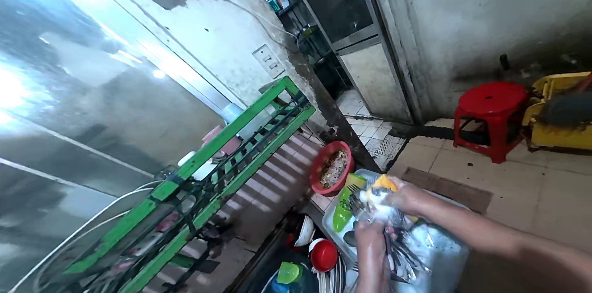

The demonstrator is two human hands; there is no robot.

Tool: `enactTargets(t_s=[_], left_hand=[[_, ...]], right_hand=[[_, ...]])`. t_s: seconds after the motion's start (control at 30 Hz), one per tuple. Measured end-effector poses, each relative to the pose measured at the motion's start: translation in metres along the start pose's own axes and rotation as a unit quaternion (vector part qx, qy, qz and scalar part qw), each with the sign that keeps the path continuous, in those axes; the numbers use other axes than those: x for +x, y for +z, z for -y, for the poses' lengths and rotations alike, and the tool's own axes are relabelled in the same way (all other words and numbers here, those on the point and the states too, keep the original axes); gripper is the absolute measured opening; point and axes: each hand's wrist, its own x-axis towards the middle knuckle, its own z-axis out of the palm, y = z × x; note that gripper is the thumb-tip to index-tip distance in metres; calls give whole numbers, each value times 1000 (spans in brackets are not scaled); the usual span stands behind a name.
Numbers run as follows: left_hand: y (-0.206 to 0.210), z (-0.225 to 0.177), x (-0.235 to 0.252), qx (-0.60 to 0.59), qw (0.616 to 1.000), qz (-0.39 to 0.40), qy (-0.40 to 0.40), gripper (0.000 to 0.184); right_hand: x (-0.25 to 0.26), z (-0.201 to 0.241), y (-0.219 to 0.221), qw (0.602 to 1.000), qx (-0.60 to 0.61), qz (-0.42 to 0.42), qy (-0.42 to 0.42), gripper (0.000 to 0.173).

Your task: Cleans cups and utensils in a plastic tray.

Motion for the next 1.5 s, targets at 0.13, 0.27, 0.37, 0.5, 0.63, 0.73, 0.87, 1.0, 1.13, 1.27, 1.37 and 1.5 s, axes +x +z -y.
enactTargets(t_s=[0.13,0.27,0.37,0.5,0.63,0.73,0.87,1.0,1.13,1.27,1.37,1.5], left_hand=[[-6,3,-2,2,1000,22,-14,10],[-11,4,-4,-50,997,54,-8,12],[-22,1,-3,-96,989,111,-34,12],[-22,-4,-4,-80,982,143,-89,15],[-26,-3,0,-55,982,141,-113,18],[-13,-7,7,-38,991,101,-82,16],[-10,-11,14,4,995,73,-72,17],[-30,-3,19,-99,988,100,-62,29],[-38,2,26,-180,975,130,-27,27],[-37,9,27,-127,972,195,-27,24],[-36,2,31,-127,975,178,-35,17],[-42,-14,42,-180,971,151,-28,20]], right_hand=[[12,-13,3,996,-53,-52,-57,63],[26,-7,-21,982,45,-154,-97,55],[19,-4,-23,962,258,-83,-31,65],[-1,-5,-2,985,173,6,-7,49],[21,-8,-19,946,293,-126,-52,46],[14,-1,-15,931,333,-148,-3,46],[-5,3,15,976,200,-89,14,52],[14,-2,-22,990,132,-48,-6,40],[-2,15,-39,972,-99,213,12,35],[-6,16,-9,928,-160,335,-26,49],[-16,24,5,904,-281,323,-1,57],[-33,16,12,859,-378,346,13,55]])
